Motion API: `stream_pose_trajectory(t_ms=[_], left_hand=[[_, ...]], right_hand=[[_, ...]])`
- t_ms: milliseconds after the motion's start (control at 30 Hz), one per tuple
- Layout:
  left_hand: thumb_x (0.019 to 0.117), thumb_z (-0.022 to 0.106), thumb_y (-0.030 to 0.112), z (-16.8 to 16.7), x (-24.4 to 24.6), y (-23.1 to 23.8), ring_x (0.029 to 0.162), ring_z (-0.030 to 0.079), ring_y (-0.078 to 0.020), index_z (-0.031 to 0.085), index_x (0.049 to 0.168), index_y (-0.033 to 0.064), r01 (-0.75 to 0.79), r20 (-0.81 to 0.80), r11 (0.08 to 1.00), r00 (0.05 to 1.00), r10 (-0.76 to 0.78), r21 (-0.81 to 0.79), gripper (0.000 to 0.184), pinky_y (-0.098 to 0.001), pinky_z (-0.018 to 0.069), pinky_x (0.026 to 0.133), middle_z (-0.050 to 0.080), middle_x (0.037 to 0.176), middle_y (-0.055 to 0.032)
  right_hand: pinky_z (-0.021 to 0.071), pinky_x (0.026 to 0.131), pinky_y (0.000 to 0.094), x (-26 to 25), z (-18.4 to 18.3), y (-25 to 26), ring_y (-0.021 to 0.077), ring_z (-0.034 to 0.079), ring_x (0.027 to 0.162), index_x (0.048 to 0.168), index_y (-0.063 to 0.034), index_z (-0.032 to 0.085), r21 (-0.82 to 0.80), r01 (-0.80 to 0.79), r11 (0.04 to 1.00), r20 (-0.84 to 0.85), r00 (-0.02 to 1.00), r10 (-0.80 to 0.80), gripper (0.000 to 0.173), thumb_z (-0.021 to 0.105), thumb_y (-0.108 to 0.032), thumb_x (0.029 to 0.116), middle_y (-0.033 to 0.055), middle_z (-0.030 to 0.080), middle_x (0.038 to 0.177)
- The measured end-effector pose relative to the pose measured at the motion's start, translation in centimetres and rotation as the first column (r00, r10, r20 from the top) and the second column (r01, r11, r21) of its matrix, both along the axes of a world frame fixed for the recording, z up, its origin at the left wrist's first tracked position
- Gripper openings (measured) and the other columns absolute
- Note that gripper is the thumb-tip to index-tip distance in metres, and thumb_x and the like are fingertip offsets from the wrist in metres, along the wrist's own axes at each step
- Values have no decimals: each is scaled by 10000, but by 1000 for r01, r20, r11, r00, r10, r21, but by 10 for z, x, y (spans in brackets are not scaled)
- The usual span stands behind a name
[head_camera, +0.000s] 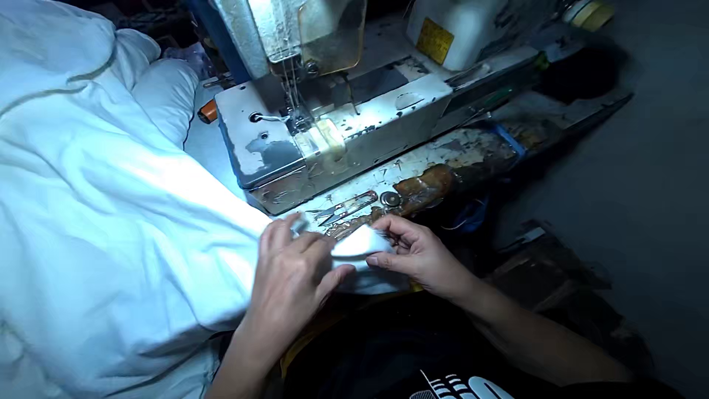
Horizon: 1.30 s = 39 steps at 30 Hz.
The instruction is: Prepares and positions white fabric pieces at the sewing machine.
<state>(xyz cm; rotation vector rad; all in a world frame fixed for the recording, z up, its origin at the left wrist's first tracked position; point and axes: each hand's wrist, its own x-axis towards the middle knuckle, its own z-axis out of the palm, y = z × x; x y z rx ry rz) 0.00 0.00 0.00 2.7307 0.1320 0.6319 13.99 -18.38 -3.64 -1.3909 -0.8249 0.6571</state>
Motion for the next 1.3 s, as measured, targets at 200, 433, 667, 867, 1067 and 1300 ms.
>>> stream_pose_trajectory(t_ms=[200,433,667,867,1067,1300], left_hand=[[945,711,303,10,6,-18,1100,572,-92,703,1031,152,15,233,955,971,57,-295,174,-305,453,971,642,1061,25],[953,701,148,-12,-23,-68,751,680,-35,725,975,73,50,102,413,989,104,-910,82,-203,587,713,722,858,17],[936,679,236,28,-43,-29,943,751,-166,774,988,109,450,352,-225,860,370,-864,167,-351,619,849,770,979,-75],[900,769,230,-2,-93,3,778,716,-59,692,1069,144,146,188,140,910,370,-979,205,-234,611,726,732,866,-6],[931,728,279,-2,-120,16,845,671,23,753,1069,243,50,236,514,923,303,-856,144,-133,555,758,732,974,105],[924,723,280,-14,-113,19,1116,639,-71,716,1194,100,-132,151,731,939,307,-670,325,-204,550,930,672,1204,8]], right_hand=[[477,732,140,5,-11,-11,-23,586,792,858,22,708,8,-153,988,125,981,151,220,666,-163,968,26,652,827],[502,793,116,3,-14,5,-42,606,880,864,2,685,332,-378,864,132,926,354,141,752,-116,903,-1,660,886],[521,654,126,7,-27,20,-46,589,709,1037,-23,678,195,-50,980,-88,994,68,153,686,-19,884,-41,667,919],[464,485,149,3,-2,35,12,595,589,973,-185,695,512,-322,797,-671,430,605,211,581,-349,1040,-13,690,819],[612,760,333,3,-3,49,190,722,956,1348,-286,645,588,-372,719,-578,429,694,488,548,-594,982,70,722,1123],[441,1098,615,-14,0,38,432,522,1360,1604,-293,354,573,-294,765,-655,397,643,930,391,-861,869,213,537,1471]])
